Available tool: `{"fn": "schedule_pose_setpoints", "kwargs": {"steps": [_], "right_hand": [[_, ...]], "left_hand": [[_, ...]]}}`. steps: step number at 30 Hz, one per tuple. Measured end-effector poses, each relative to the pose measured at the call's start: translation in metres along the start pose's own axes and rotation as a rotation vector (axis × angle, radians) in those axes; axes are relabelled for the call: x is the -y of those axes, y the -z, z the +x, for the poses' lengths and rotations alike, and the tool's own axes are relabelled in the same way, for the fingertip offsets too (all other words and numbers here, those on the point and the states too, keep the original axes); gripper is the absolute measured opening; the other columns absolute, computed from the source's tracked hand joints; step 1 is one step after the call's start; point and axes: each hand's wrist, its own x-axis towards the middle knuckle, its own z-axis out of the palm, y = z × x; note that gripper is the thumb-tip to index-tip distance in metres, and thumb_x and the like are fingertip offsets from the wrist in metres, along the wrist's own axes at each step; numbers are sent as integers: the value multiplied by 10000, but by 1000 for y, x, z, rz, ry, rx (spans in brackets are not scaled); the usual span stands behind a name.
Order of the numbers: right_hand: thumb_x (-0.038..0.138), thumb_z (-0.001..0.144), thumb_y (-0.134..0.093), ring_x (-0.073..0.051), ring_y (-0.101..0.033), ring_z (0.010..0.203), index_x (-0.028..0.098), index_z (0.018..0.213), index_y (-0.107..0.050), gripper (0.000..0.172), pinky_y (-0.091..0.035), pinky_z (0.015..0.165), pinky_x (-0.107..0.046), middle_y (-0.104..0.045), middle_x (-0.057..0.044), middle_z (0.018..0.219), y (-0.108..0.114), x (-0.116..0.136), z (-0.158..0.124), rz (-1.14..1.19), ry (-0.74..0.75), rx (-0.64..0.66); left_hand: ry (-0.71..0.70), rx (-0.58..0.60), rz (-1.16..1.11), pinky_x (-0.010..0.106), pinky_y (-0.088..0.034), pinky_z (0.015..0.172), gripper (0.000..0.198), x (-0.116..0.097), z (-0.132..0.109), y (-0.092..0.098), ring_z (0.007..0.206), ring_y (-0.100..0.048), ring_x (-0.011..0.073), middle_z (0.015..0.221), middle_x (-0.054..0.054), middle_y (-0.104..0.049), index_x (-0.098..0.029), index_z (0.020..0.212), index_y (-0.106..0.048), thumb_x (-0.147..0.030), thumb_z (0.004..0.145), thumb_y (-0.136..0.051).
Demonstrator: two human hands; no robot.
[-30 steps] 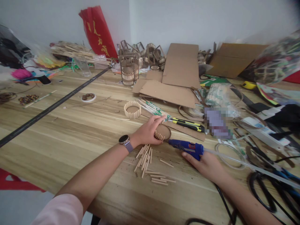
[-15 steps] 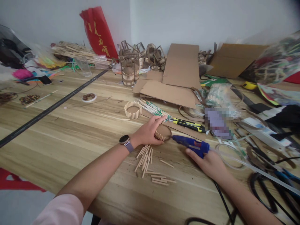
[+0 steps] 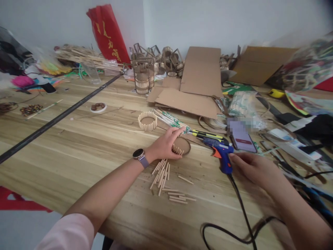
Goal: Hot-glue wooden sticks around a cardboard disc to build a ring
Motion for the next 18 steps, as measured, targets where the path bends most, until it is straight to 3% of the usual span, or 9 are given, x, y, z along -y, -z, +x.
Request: {"fn": "schedule_pose_setpoints", "kwargs": {"steps": [2,3,7,10,14,18], "right_hand": [[455,851,-524,-259,-616,477,226,750,-679,295,-382,429,-338,-668,-92,571,0,13,-7,-216,-29,-44],[428,855,-525,-242,-619,494,233,766,-660,254,-391,447,-323,-673,-79,599,-3,24,-13,-227,35,-35],[210,879,-496,-171,-631,608,232,790,-593,134,-440,562,-260,-661,-24,684,-32,79,-40,-139,538,147],[43,819,-502,-175,-613,614,228,745,-534,202,-398,538,-268,-628,-8,653,-52,109,-54,-277,726,158],[-54,716,-525,-198,-620,606,221,739,-500,277,-379,509,-293,-639,-19,668,-67,120,-59,-417,774,163],[-31,740,-507,-213,-637,642,202,769,-530,235,-420,546,-293,-653,-45,702,-72,114,-54,-398,703,183]], "left_hand": [[1,1,-3,485,-361,1108,1118,-1,0,0,1330,-370,341,1399,133,-338,-239,1499,-161,-270,601,-825],[4,1,-2,483,-358,1110,1115,-1,0,0,1330,-369,340,1398,132,-341,-240,1499,-163,-270,601,-823],[12,3,3,480,-361,1106,1109,0,0,0,1333,-365,337,1403,132,-337,-245,1503,-157,-294,610,-815],[11,5,-4,479,-362,1105,1106,0,-1,0,1328,-374,327,1403,134,-331,-241,1503,-152,-297,617,-811],[5,9,-25,485,-334,1126,1111,0,0,0,1332,-369,324,1407,133,-326,-244,1499,-160,-291,609,-824],[12,17,-35,468,-335,1131,1108,-1,1,1,1340,-361,322,1412,141,-323,-231,1496,-178,-293,605,-833]]}}
